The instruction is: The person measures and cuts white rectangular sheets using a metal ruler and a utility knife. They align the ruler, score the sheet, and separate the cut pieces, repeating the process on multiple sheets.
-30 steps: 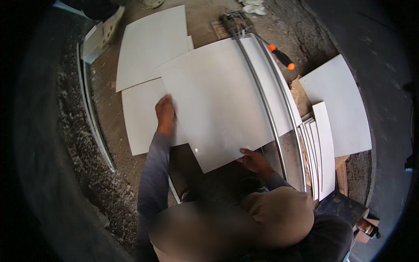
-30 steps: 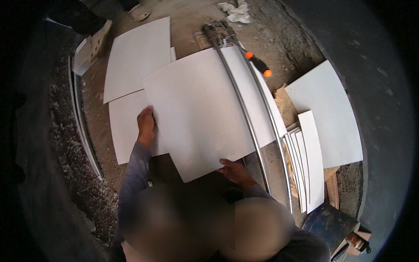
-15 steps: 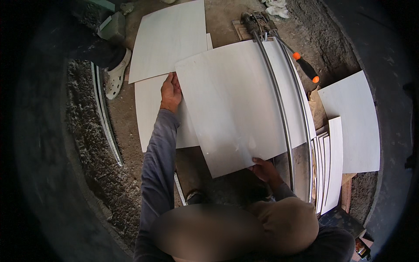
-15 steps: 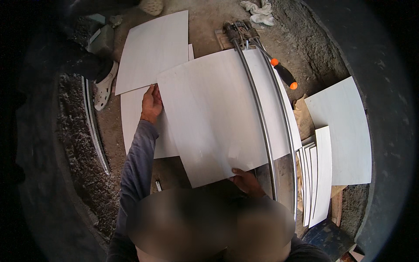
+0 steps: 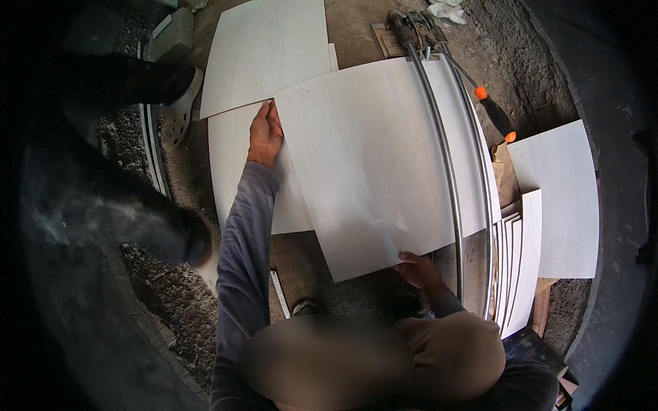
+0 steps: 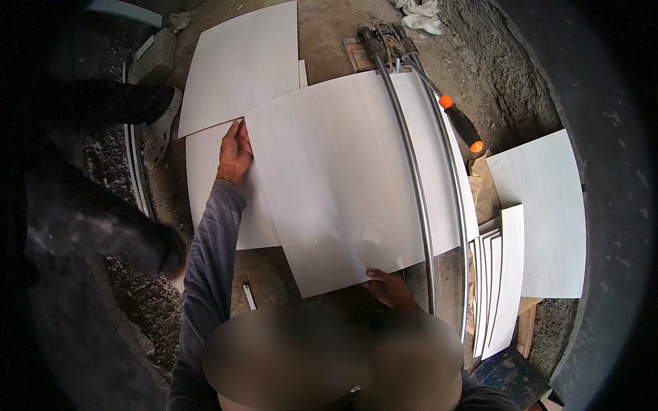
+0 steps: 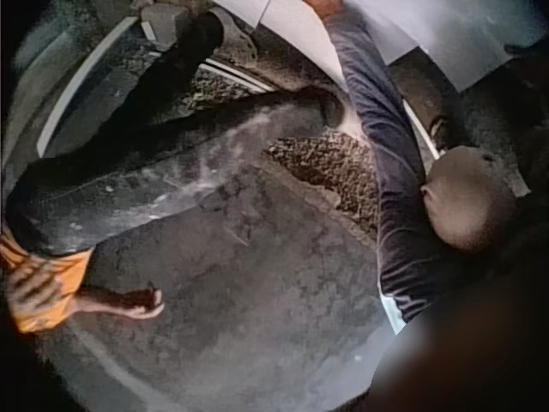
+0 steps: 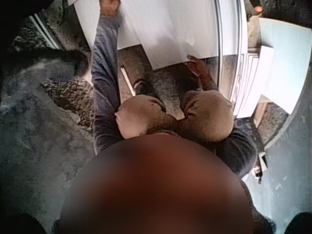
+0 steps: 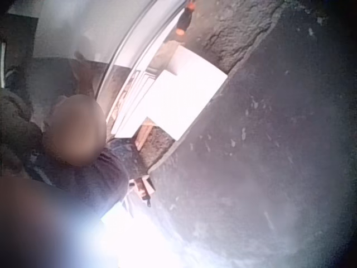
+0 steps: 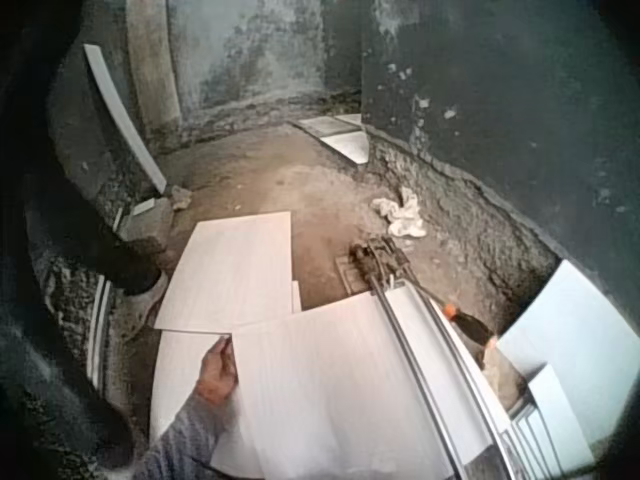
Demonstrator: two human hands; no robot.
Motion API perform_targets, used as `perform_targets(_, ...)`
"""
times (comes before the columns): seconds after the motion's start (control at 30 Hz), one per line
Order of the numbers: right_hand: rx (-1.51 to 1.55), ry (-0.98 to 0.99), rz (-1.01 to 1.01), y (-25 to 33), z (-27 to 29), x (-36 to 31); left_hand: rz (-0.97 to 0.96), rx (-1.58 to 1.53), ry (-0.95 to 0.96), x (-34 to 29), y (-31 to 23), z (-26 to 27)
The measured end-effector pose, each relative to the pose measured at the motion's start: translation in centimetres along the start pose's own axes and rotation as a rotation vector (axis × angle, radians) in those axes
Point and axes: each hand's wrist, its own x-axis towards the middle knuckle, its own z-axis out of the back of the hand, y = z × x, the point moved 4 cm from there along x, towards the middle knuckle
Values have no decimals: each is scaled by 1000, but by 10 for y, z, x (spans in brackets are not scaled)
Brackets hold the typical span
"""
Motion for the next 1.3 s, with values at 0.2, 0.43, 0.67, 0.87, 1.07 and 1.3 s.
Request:
perform_targets(0.2, 13, 13, -15, -6, 11, 5, 61, 32, 13, 7, -6, -8)
perform_targets(0.43, 86, 73, -13, -6, 10, 3, -7, 68, -133, 28, -6, -8)
perform_targets(0.67, 40, 17, -10, 2, -4, 0, 30, 171, -102, 25, -12, -19)
perform_targets(0.87, 44, 27, 14, 4, -10, 1, -32, 302, -388, 33, -2, -22)
perform_targets(1.07, 28, 11, -17, 3, -11, 0, -223, 609, -508, 20, -12, -39)
perform_targets(1.3, 28, 67, 25, 7, -18, -2, -9, 379, -384, 28, -28, -44)
